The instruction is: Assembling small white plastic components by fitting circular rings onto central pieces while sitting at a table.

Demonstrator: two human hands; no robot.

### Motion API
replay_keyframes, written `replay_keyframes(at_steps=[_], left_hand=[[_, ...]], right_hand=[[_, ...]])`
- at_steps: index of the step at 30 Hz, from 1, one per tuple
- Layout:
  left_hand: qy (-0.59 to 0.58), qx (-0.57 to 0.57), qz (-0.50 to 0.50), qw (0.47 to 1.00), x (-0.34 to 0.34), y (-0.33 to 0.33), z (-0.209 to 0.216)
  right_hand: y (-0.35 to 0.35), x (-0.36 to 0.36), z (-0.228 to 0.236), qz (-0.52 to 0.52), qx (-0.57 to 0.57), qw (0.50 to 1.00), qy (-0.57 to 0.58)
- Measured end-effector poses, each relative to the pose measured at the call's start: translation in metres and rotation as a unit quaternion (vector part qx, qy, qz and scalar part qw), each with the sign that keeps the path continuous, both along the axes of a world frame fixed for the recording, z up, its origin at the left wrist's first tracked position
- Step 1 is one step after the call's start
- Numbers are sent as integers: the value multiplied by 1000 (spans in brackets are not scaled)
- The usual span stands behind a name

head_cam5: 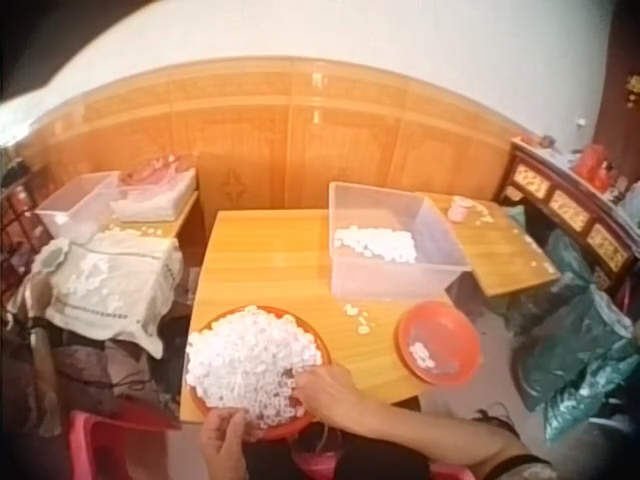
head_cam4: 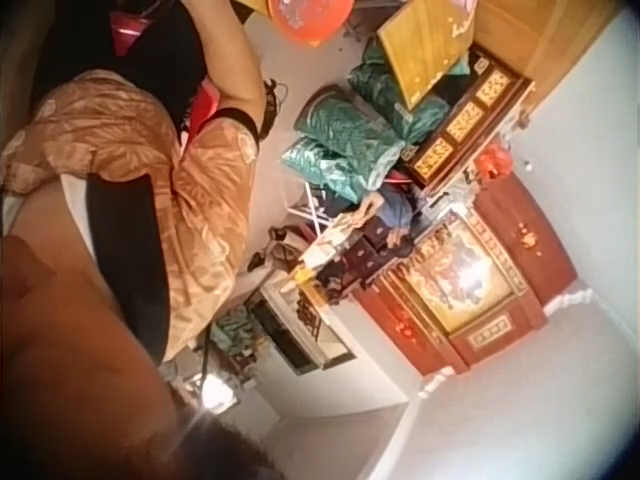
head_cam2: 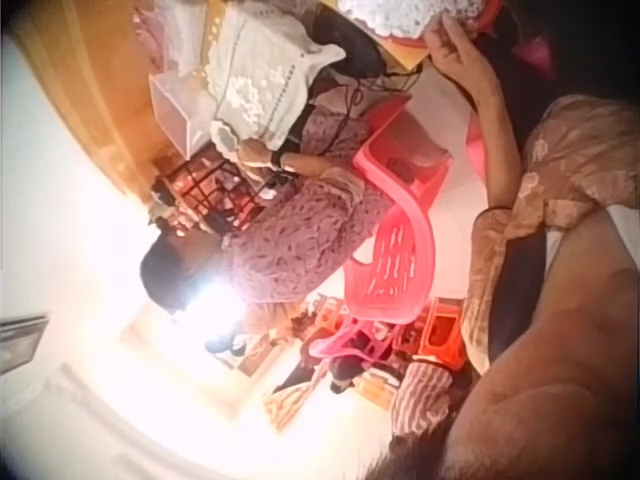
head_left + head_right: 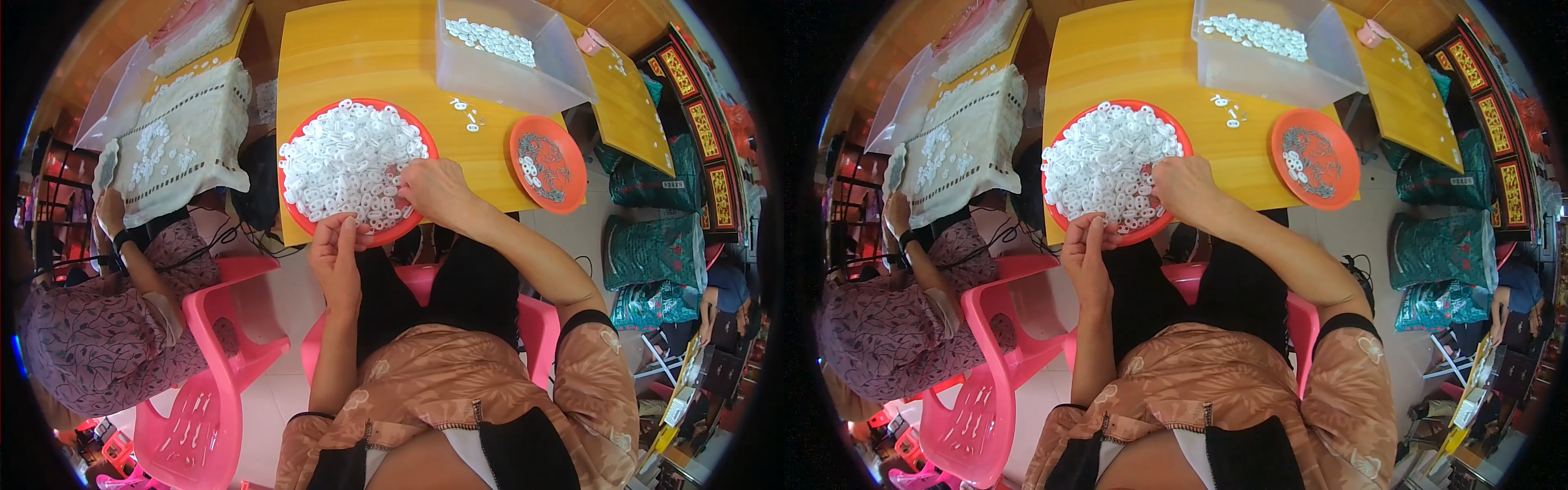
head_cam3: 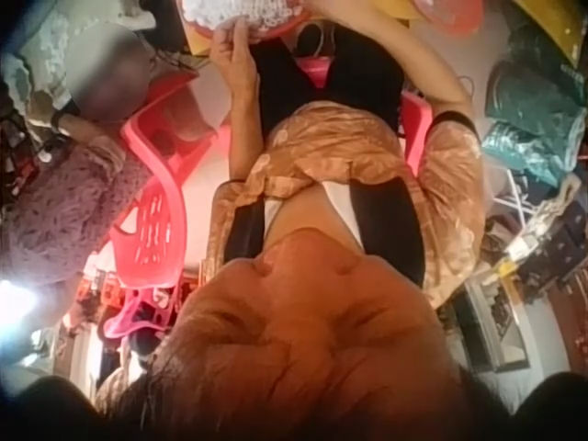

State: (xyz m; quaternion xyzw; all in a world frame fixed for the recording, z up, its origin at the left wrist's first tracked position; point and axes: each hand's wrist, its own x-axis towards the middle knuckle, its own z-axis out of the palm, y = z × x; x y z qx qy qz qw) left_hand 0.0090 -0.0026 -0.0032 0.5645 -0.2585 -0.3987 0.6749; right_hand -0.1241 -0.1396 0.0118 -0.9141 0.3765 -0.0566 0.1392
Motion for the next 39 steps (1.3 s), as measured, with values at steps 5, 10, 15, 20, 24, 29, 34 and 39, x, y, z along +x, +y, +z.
replay_keyframes(at_steps=[5,10,15,20,24,29,34,39], left_hand=[[3,-4,-2,1000,0,0,0],[-1,4,0,1000,0,0,0],[9,5,-1,1000,0,0,-1],[4,4,-2,1000,0,1,-1],[4,3,-2,1000,-1,0,-1],[3,7,0,1000,0,0,-2],[0,2,2,1000,0,-1,-3],[4,-2,1,1000,0,0,-3]], right_hand=[[3,6,-5,-18,-8,1000,4],[3,15,0,-14,-5,1000,26],[4,6,0,-10,-1,1000,17],[9,0,-2,-1,19,1000,6],[9,4,-7,12,5,1000,22],[16,15,-1,36,-28,999,19],[17,19,2,30,-15,999,2],[15,14,-11,38,1,999,-12]])
